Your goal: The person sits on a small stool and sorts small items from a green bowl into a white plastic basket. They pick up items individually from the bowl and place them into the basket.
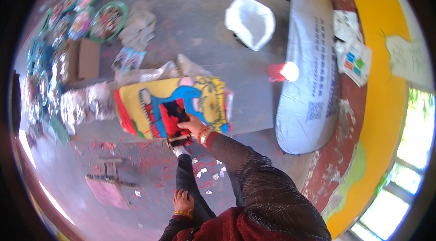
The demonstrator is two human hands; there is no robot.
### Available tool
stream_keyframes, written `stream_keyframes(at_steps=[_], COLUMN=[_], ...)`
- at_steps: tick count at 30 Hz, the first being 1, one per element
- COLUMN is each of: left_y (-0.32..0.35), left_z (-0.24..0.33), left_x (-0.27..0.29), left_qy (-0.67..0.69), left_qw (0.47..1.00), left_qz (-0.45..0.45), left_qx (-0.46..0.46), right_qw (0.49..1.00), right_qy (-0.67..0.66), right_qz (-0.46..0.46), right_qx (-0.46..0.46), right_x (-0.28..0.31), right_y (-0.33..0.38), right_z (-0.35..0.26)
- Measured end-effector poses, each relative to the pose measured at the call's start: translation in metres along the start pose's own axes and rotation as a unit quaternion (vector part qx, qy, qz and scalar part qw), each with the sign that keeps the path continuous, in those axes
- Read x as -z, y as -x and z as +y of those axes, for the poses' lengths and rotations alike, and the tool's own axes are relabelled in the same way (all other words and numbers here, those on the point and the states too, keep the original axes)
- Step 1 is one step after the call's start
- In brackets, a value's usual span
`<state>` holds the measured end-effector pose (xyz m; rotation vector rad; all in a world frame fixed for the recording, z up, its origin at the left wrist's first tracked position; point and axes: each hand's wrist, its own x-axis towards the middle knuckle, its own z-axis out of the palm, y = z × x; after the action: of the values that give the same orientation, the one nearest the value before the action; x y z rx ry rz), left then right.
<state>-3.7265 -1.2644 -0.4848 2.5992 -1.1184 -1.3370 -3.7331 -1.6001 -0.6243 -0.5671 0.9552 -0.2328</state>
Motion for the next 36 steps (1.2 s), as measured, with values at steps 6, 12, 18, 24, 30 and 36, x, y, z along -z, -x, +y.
stream_keyframes(at_steps=[6, 12, 18, 24, 30, 36], left_y=[-0.015, -0.029, -0.042, -0.050, -0.063, -0.068], left_z=[0.023, 0.040, 0.045, 0.043, 0.019, 0.018], left_x=[0.019, 0.017, 0.010, 0.001, -0.026, -0.032], left_qy=[-0.068, -0.137, -0.199, -0.281, -0.421, -0.405], left_qw=[0.996, 0.987, 0.975, 0.954, 0.861, 0.873], left_qz=[-0.043, -0.046, -0.027, -0.015, 0.188, 0.143], left_qx=[-0.043, -0.067, -0.096, -0.106, -0.214, -0.231], right_qw=[0.977, 0.894, 0.790, 0.833, 0.794, 0.726], right_qy=[-0.119, -0.159, 0.074, 0.016, 0.132, 0.210], right_qz=[0.171, 0.404, 0.605, 0.527, 0.587, 0.650], right_qx=[-0.032, 0.107, 0.065, 0.169, 0.084, 0.085], right_x=[0.204, 0.383, 0.496, 0.525, 0.518, 0.563], right_y=[0.167, 0.235, 0.202, 0.143, 0.099, 0.125], right_z=[-0.041, -0.044, -0.080, -0.119, -0.136, -0.129])
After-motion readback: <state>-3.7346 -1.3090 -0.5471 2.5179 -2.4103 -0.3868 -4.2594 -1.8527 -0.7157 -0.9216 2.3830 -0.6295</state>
